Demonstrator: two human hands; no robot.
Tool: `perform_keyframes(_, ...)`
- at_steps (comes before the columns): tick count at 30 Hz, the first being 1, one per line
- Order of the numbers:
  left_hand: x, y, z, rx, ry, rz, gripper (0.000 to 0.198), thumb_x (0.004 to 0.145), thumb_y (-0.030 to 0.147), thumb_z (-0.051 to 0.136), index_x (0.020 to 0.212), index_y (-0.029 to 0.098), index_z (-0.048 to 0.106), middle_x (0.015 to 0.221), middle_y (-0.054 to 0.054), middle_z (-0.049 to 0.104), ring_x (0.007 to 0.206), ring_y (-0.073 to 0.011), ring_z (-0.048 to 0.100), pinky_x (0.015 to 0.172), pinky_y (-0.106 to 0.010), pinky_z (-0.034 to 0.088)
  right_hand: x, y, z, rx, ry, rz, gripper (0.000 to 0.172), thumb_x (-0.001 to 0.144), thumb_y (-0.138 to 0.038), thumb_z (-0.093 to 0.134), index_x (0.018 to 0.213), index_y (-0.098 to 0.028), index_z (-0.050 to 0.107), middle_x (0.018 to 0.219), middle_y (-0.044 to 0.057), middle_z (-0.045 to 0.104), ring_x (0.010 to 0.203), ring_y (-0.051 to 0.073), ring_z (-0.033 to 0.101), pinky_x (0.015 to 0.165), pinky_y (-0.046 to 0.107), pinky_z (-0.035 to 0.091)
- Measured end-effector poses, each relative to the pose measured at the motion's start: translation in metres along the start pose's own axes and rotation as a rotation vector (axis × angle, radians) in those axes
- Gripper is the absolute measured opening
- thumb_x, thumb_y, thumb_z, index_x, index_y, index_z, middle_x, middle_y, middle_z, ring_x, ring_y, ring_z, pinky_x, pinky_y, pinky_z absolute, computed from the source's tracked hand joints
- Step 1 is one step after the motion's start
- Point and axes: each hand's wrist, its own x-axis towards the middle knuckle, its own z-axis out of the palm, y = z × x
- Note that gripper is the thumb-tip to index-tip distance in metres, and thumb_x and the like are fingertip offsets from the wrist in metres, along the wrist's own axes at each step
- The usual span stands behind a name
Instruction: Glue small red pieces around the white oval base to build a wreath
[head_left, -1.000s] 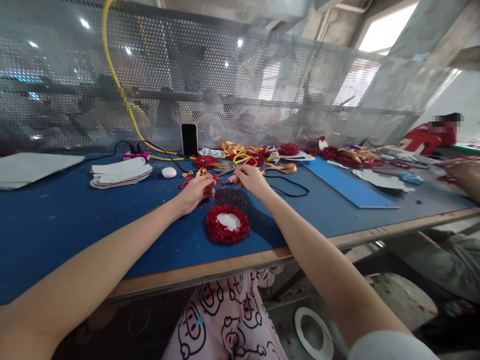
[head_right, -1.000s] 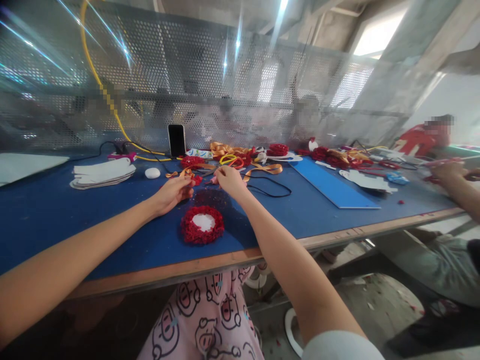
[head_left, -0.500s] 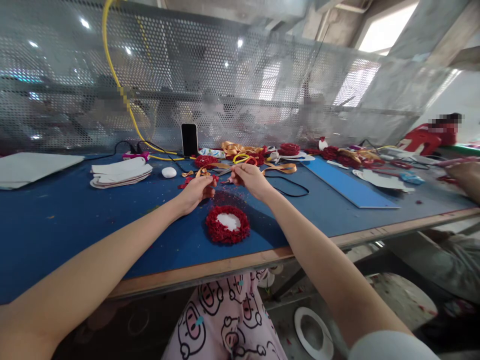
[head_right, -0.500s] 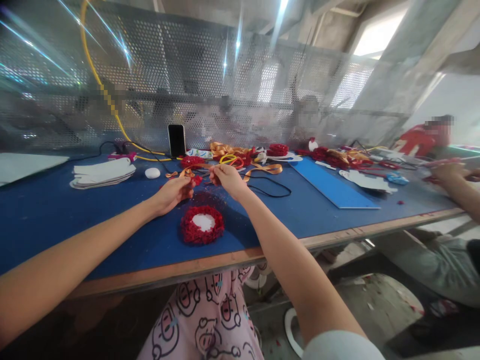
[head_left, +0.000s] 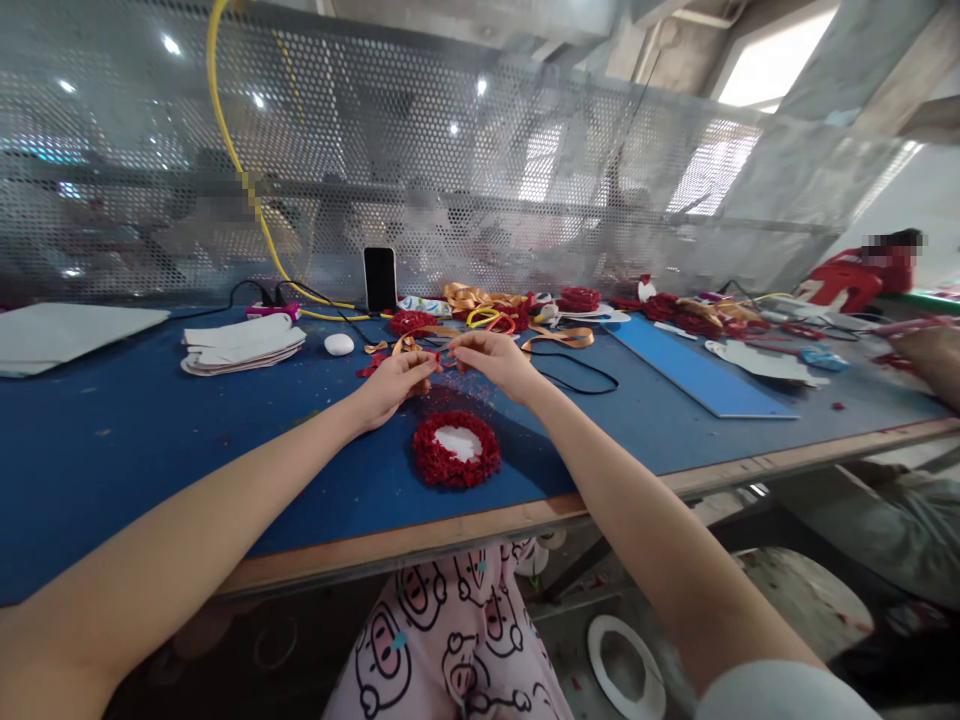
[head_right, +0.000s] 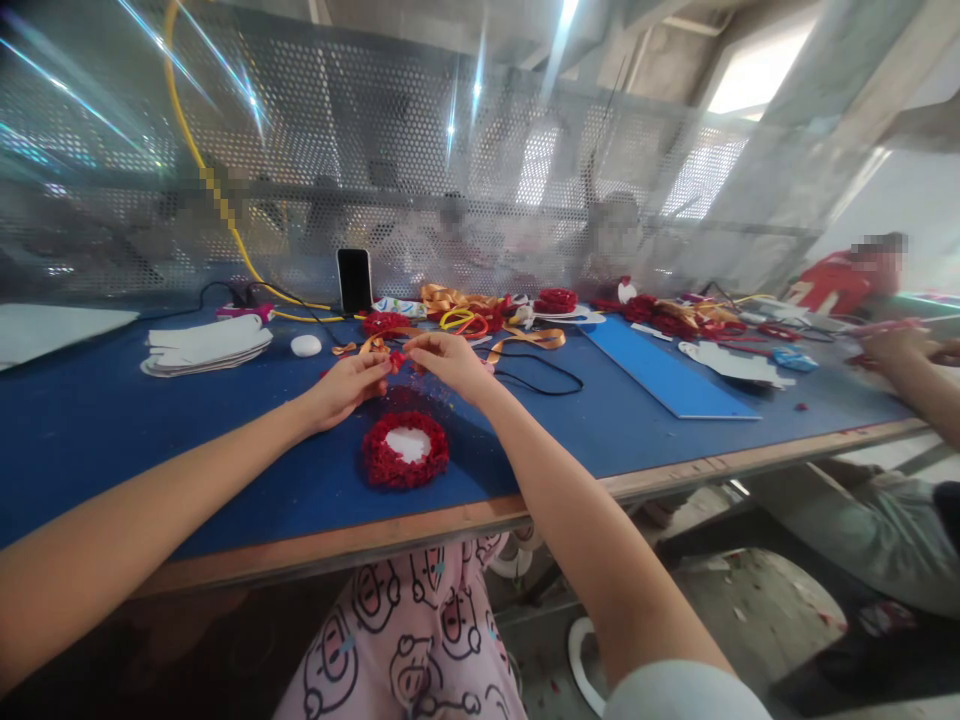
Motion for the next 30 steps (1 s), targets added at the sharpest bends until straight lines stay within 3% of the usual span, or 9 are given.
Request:
perform_keyframes(7,-0.0015,-0.0013,0.0009,0.034,-0.019,0.054,0.047,0.058,0.049,0.090,0.085,0.016,0.070,0.076,0.003,0.061,0.064,-0.0073,0.049,0.065,-0.022,0.041,-0.0051,-0.0020,0.0037,-0.121,-0.049,-0.131,0.021,0.076,-0.031,0.075,0.092,-0.017,0.075,0.090,0.005,0.075,0.082,0.015,0.067,0.078,0.029,0.052)
perform_keyframes(18,-0.0007,-0.0007,0.0006,0.016,0.046,-0.011,0.043,0.051,0.039,0.092,0.081,0.015,0.073,0.073,0.001,0.066,0.061,-0.0082,0.054,0.065,-0.024,0.043,-0.0056,0.0009,0.0040,-0.249,-0.076,-0.136,0.023,0.079,-0.036,0.070,0.091,-0.017,0.075,0.086,0.004,0.075,0.077,0.015,0.066,0.073,0.029,0.052)
perform_keyframes(25,-0.0017,-0.0011,0.0014,0.072,0.072,0.033,0.038,0.059,0.043,0.087,0.082,0.015,0.075,0.077,-0.001,0.070,0.056,-0.0072,0.052,0.061,-0.025,0.042,-0.0048,0.0003,0.0019,-0.281,-0.059,-0.123,0.028,0.077,-0.038,0.072,0.095,-0.016,0.076,0.088,0.006,0.076,0.079,0.016,0.068,0.071,0.029,0.053)
perform_keyframes(30,-0.0008,-0.0035,0.0005,0.108,0.073,0.043,0.040,0.062,0.045,0.086,0.086,0.015,0.074,0.078,-0.002,0.069,0.056,-0.0075,0.052,0.061,-0.025,0.043,-0.0044,0.0002,0.0002,-0.327,-0.013,-0.081,0.027,0.075,-0.038,0.072,0.088,-0.015,0.076,0.082,0.007,0.075,0.072,0.016,0.066,0.066,0.028,0.050)
